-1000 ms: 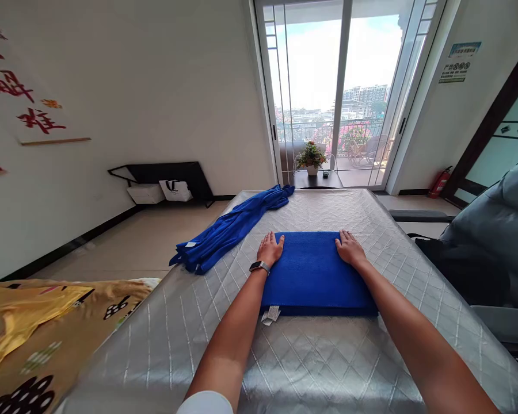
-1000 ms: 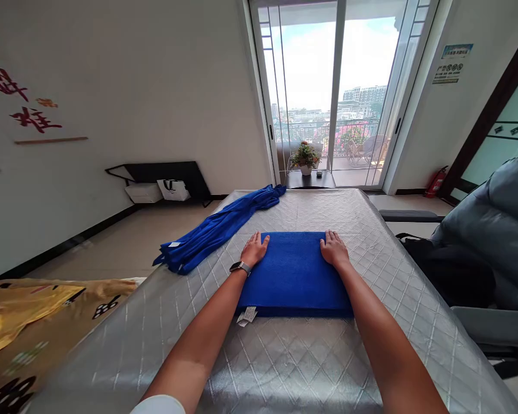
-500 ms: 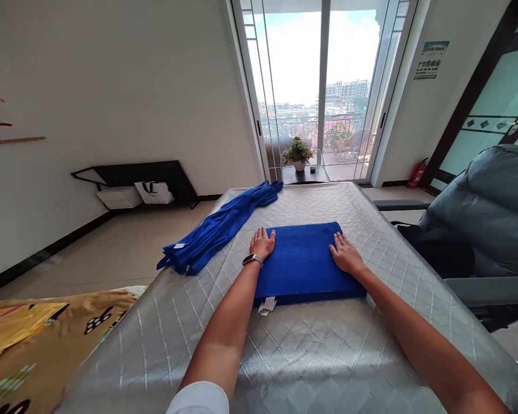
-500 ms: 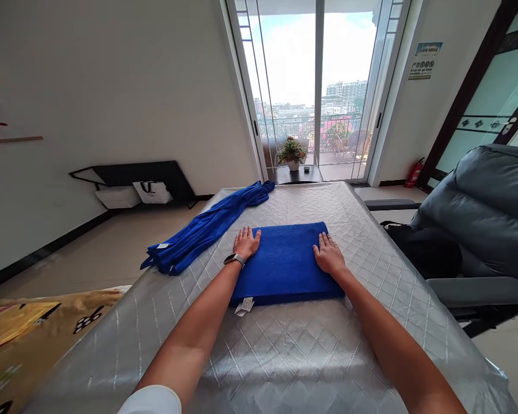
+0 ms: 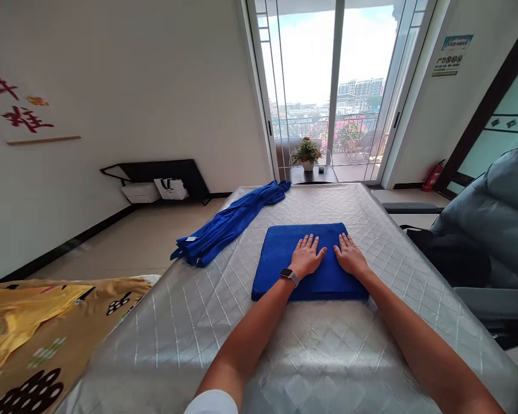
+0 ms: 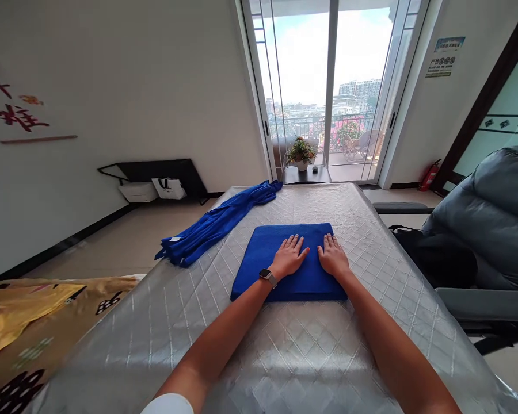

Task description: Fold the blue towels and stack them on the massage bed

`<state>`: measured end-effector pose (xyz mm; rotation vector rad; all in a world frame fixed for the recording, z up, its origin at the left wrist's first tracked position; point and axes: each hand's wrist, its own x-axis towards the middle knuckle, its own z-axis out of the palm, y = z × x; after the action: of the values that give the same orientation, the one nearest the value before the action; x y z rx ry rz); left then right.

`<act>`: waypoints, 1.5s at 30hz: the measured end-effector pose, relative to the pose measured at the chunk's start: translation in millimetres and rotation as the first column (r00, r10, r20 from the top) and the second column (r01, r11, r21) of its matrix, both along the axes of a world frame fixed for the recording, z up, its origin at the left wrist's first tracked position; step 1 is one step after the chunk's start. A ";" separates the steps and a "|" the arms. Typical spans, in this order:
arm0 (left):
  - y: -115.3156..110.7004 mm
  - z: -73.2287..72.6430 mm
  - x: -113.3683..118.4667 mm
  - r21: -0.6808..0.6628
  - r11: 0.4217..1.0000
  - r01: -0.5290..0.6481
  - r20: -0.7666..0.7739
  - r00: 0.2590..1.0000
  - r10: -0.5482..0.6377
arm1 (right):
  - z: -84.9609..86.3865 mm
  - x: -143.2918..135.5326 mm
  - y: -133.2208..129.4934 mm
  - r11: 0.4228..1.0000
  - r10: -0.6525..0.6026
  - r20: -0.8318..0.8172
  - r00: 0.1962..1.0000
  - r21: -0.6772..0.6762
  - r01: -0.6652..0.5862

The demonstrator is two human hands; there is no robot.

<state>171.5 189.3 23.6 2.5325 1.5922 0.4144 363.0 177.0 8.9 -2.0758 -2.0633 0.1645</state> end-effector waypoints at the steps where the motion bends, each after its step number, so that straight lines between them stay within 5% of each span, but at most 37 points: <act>1: -0.8 0.8 -15.0 -0.009 0.999 -0.043 0.010 0.999 0.043 | 1.1 0.3 -0.2 1.000 0.001 0.001 1.000 -0.002 -0.001; 7: -16.8 -2.0 -119.1 -0.022 0.974 -0.223 -0.045 0.974 0.222 | 6.1 -0.2 -1.3 1.000 -0.004 0.012 1.000 -0.016 0.004; 11: -33.7 -6.4 -152.8 -0.081 0.963 -0.258 -0.035 0.966 0.256 | 10.6 -3.8 -3.7 1.000 -0.022 0.048 0.999 -0.006 0.022; 17: -42.0 -2.0 -153.4 -0.095 0.953 -0.289 -0.037 0.957 0.286 | 17.6 -3.0 -33.4 1.000 0.012 0.144 0.989 -0.023 -0.009; 23: -48.4 8.7 -144.6 0.091 0.961 -0.262 -0.124 0.954 0.272 | 4.1 -3.6 -75.8 0.998 0.037 0.063 0.997 -0.059 -0.034; 32: -58.1 20.8 -144.9 0.212 0.973 -0.091 -0.136 0.983 0.122 | 1.3 -5.6 -81.3 0.999 0.035 -0.005 0.999 -0.005 -0.035; 36: -65.5 29.1 -124.7 0.252 0.968 -0.017 -0.096 0.994 0.042 | 2.5 -7.6 -82.5 0.999 0.040 -0.013 0.999 -0.004 -0.040; 41: -76.2 31.4 -40.9 0.267 0.910 0.318 -0.133 0.947 -0.292 | 1.5 -8.9 -83.7 1.000 0.030 0.026 0.999 0.007 -0.031; 45: -73.6 19.4 14.3 0.222 0.904 0.364 -0.141 0.930 -0.340 | 0.2 -6.9 -84.5 0.998 0.067 0.056 0.996 0.008 -0.068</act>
<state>185.7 115.7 43.0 2.9927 1.1251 0.4722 356.1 92.5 9.1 -2.0287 -2.1632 0.1086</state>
